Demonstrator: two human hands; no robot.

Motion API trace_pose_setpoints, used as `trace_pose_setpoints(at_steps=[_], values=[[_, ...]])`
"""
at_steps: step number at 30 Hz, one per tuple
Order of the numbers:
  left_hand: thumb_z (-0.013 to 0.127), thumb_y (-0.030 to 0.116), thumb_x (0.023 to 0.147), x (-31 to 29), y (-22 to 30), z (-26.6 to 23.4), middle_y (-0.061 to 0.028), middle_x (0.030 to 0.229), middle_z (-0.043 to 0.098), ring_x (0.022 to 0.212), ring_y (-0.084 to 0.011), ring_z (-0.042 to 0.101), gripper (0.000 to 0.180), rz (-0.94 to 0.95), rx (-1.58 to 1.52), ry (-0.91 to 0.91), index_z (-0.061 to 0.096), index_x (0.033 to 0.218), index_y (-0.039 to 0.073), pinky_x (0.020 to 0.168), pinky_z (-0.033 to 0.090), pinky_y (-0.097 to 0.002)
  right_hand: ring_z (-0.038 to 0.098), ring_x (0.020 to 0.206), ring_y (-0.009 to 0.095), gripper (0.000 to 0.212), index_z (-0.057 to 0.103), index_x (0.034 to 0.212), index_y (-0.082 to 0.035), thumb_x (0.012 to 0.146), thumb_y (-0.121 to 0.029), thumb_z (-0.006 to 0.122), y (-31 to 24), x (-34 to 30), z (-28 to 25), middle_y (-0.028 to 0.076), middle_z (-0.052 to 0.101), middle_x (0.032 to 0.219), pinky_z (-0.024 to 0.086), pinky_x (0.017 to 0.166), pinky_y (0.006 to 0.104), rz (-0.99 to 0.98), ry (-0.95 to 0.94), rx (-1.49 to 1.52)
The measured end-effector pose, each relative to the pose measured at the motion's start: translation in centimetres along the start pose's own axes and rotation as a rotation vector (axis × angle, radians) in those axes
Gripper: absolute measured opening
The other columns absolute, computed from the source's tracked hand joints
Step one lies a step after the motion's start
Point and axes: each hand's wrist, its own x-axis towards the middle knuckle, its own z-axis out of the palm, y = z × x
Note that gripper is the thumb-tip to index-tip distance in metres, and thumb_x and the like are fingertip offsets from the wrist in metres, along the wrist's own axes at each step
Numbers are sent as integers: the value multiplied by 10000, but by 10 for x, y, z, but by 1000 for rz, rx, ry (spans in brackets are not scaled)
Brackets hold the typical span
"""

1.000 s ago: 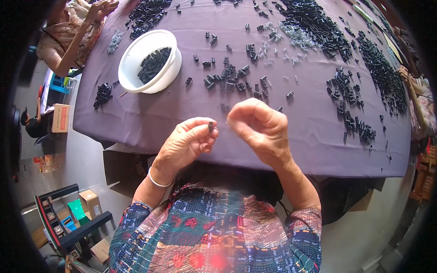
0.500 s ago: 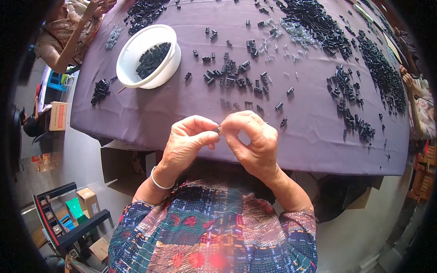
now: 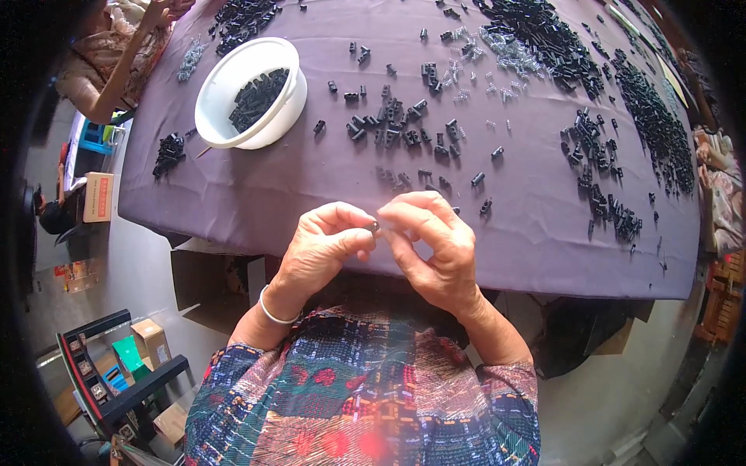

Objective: Assembling small black plastic components by hand.

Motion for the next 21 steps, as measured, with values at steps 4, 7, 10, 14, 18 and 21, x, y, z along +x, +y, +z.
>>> trace_pose_setpoints(at_steps=[4,7,10,14,18,21], values=[[697,23,842,-2,-4,-4,-89,856,674,741,-132,624,179,-82,7,-94,648,1008,-23,686,524,-256,619,811,191,307,671,999,-9,719,117,675,3,1,-11,121,619,955,507,701,278,-156,-147,-2],[706,7,829,-9,-4,-4,-92,858,673,736,-133,630,160,-165,-36,-144,655,977,-25,687,531,-255,624,798,231,312,685,989,-57,706,60,747,6,-5,-13,97,611,904,520,665,323,-117,-229,12],[698,15,841,-9,-3,-2,-90,855,672,742,-133,632,154,-200,-39,-182,659,984,-27,690,531,-252,613,757,233,290,667,951,-43,694,64,748,5,-3,-17,96,612,884,513,634,328,-154,-256,-8],[682,46,868,-10,10,1,-79,877,680,775,-119,635,157,-268,19,-174,666,1008,-23,698,528,-243,610,736,208,267,676,914,-39,681,61,762,3,-1,-19,77,622,840,500,618,306,-185,-251,-16],[676,87,889,-7,17,1,-77,900,688,795,-110,636,155,-283,99,-194,674,1008,-12,706,524,-238,607,734,212,278,673,919,-37,675,66,757,5,2,-19,80,628,847,500,621,307,-181,-252,-27],[668,99,899,-4,18,0,-82,898,688,775,-107,627,158,-258,129,-206,670,1012,-11,706,519,-238,617,769,248,288,647,937,-35,683,57,747,5,6,-20,97,622,880,524,655,338,-212,-278,-27]])
